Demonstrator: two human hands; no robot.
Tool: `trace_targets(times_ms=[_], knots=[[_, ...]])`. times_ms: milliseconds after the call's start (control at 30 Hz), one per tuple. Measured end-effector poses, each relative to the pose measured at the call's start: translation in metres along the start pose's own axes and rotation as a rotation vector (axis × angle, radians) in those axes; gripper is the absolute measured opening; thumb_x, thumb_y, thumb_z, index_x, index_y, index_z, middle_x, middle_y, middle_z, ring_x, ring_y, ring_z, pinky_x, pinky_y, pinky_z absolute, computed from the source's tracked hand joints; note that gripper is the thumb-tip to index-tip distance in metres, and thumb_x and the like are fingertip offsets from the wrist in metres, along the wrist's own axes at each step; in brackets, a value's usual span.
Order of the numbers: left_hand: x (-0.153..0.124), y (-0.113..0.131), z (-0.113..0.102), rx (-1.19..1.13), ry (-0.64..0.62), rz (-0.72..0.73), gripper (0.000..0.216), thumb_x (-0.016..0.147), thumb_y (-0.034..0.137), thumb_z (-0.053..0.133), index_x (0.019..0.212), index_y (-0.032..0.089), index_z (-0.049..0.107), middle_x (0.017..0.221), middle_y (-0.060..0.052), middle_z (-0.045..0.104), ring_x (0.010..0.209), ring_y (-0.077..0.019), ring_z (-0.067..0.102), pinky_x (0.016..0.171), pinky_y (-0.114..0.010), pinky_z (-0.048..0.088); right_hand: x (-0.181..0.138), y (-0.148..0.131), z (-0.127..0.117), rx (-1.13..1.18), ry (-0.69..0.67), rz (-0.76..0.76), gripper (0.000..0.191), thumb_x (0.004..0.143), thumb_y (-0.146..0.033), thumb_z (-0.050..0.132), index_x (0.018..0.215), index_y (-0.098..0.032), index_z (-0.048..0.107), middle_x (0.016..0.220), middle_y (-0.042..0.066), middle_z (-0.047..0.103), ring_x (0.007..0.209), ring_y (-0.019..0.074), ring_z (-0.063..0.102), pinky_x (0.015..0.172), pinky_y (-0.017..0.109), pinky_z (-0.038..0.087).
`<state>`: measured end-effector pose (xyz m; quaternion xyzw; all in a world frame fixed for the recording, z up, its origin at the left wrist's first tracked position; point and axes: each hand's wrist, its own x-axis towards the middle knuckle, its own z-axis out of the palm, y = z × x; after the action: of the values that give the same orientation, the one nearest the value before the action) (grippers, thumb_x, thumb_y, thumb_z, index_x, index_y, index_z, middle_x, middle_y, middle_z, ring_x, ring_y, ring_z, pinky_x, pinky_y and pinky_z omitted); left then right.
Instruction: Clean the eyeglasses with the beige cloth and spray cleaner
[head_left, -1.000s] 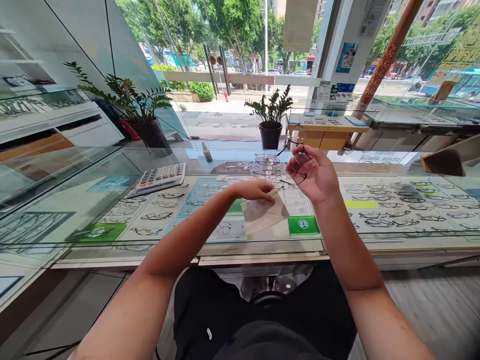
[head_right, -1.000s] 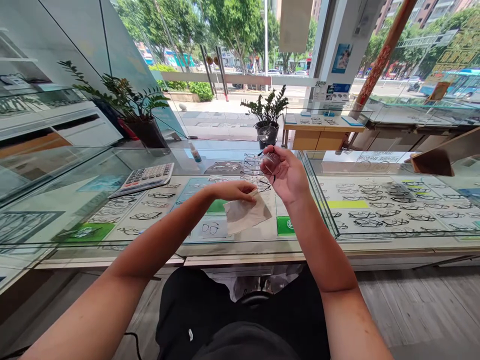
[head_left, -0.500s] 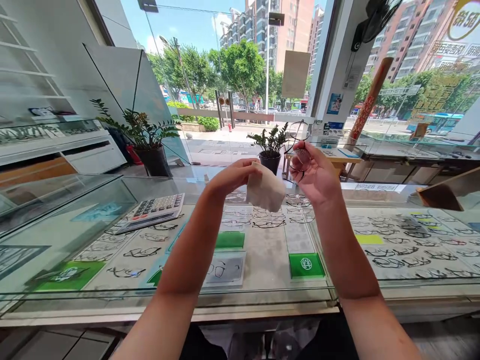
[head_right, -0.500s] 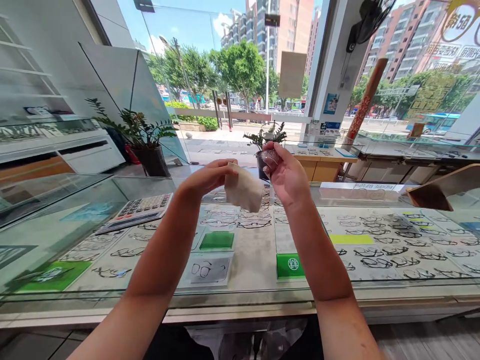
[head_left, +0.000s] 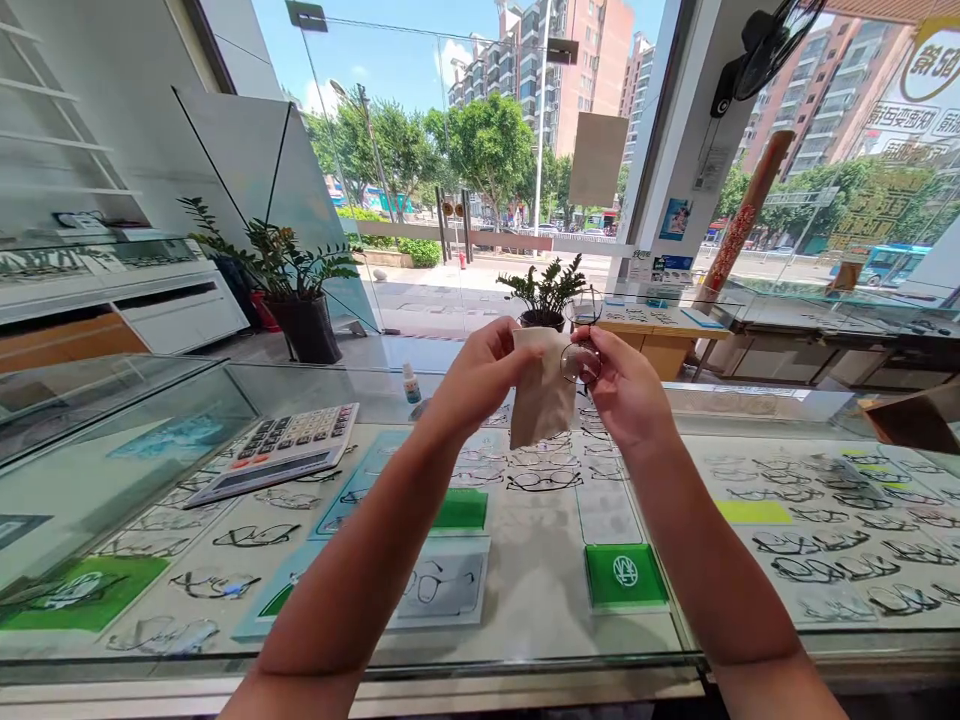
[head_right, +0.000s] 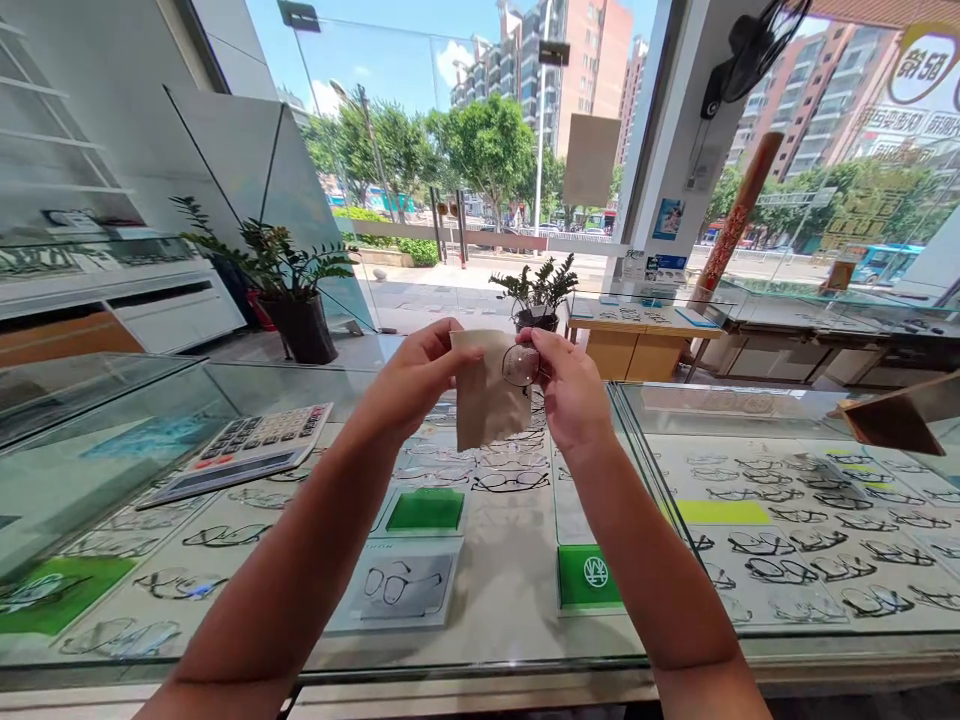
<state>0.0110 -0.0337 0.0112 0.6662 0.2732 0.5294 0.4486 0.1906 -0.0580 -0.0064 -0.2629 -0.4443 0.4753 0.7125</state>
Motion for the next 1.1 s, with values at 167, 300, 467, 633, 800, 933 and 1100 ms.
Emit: trace_targets(times_ms=[167,300,467,633,800,933,1100], knots=[[-0.007,-0.005,0.009,0.071,-0.028,0.070,0.036,0.085,0.042,0.081,0.082,0.021,0.052,0.076,0.001,0.060,0.070,-0.0119,0.053,0.061,-0.025,0.042,0.001,0.013,0.002,-0.025,0.043,-0.021,0.015,0.083,-0.042,0.086,0.085,-0.028,0.084,0.095,0.001,0.077,0.080,0.0142,0.061,0.068,0.029,0.049],[-0.010,-0.003,0.012,0.055,-0.071,0.072,0.034,0.095,0.051,0.071,0.085,0.019,0.063,0.085,-0.003,0.068,0.078,-0.0149,0.064,0.070,-0.029,0.055,0.001,0.019,0.005,-0.040,0.086,-0.080,0.012,0.084,-0.041,0.086,0.085,-0.029,0.083,0.096,0.002,0.079,0.084,0.0161,0.064,0.074,0.031,0.052],[-0.011,-0.009,0.020,0.060,0.008,0.145,0.029,0.089,0.043,0.080,0.094,0.019,0.065,0.095,-0.005,0.074,0.088,-0.0164,0.070,0.079,-0.030,0.058,-0.001,0.020,0.009,0.016,0.057,-0.102,0.012,0.084,-0.041,0.086,0.085,-0.029,0.083,0.095,0.001,0.079,0.087,0.0165,0.066,0.077,0.031,0.056],[-0.008,-0.022,0.024,-0.116,0.038,0.037,0.047,0.078,0.040,0.092,0.106,0.021,0.059,0.093,-0.003,0.074,0.086,-0.0163,0.072,0.078,-0.030,0.059,-0.002,0.019,0.009,0.062,0.007,-0.057,0.020,0.082,-0.046,0.090,0.086,-0.029,0.081,0.097,0.001,0.076,0.081,0.0146,0.066,0.072,0.031,0.058],[-0.006,-0.028,0.028,-0.162,-0.184,-0.116,0.043,0.087,0.057,0.083,0.098,0.017,0.071,0.092,-0.007,0.077,0.080,-0.0164,0.070,0.072,-0.029,0.055,0.000,0.020,0.010,0.073,0.006,-0.049,0.022,0.080,-0.046,0.090,0.085,-0.027,0.080,0.095,0.001,0.074,0.076,0.0138,0.062,0.069,0.031,0.058],[-0.008,-0.030,0.032,-0.203,-0.189,-0.063,0.038,0.090,0.055,0.081,0.099,0.019,0.075,0.093,-0.004,0.076,0.081,-0.0144,0.066,0.075,-0.028,0.054,-0.001,0.020,0.012,0.090,0.007,-0.045,0.020,0.082,-0.045,0.087,0.082,-0.027,0.079,0.089,0.001,0.072,0.077,0.0144,0.060,0.071,0.029,0.057],[-0.009,-0.029,0.036,-0.230,-0.189,-0.030,0.040,0.082,0.050,0.089,0.100,0.018,0.074,0.088,-0.003,0.073,0.076,-0.0137,0.063,0.070,-0.026,0.052,0.000,0.020,0.010,0.094,-0.001,-0.007,0.023,0.083,-0.047,0.084,0.086,-0.026,0.078,0.092,0.002,0.072,0.082,0.0166,0.063,0.073,0.030,0.057]])
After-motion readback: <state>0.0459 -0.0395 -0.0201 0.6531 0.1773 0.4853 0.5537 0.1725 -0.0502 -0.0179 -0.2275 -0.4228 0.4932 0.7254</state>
